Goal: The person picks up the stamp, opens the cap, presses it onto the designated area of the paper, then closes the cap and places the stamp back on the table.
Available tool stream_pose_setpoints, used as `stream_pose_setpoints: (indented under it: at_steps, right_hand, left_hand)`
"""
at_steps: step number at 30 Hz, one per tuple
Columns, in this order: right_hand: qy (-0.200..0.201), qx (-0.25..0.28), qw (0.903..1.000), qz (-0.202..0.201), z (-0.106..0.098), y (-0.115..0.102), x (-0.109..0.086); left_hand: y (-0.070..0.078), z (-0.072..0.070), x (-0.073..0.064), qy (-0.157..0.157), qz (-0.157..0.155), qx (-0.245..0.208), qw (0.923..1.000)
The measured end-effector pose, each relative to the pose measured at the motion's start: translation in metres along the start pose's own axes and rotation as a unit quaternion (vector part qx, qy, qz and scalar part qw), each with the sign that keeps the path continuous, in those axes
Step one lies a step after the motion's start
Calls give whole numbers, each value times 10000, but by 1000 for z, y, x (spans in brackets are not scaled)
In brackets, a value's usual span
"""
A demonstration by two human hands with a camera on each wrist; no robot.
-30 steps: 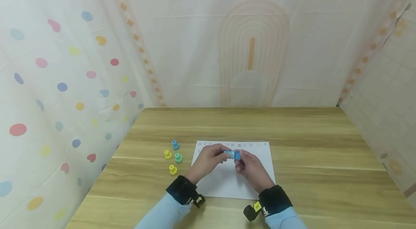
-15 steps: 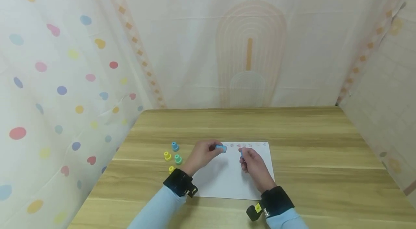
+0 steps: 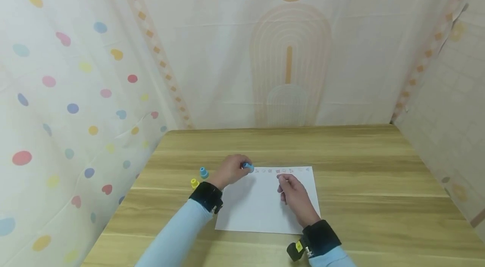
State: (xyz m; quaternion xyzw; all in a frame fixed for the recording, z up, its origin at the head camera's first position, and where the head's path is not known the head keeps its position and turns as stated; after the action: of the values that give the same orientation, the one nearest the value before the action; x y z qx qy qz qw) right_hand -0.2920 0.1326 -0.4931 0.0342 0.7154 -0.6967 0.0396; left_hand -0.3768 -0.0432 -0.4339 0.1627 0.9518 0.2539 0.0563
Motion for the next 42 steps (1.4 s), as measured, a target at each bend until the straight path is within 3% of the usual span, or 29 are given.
stream_pose_setpoints:
  at_steps: [6, 12, 24, 33, 42]
  right_hand:
    - [10, -25, 10000, -4, 0, 1, -1]
    - [49, -105, 9999, 4, -2, 2, -2]
    - [93, -82, 9999, 3, -4, 3, -2]
    - [113, -30, 9999, -11, -2, 4, -4]
    - [80, -113, 9999, 17, -6, 6, -7]
  left_hand:
    - [0, 8, 6, -239, 65, 1043, 9942]
    - [-1, 18, 11, -311, 173, 1546, 9873]
    - [-4, 30, 22, -267, 318, 1753, 9836]
    - [-6, 40, 25, -513, 113, 1867, 9810]
    - [4, 44, 20, -612, 450, 2253, 9713]
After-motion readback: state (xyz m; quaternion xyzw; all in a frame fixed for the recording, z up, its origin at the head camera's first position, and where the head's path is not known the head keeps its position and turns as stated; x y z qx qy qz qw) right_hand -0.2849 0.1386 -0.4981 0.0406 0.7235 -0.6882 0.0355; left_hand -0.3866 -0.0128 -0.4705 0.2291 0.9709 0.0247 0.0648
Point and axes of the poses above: each hand's wrist, its own x-axis towards the middle knuckle, its own z-axis out of the palm, y = z × x, the point moved 9 cm from there along x, towards the middle knuckle, and after that the axes turned 5 degrees about -z, right-handed, at the moved point
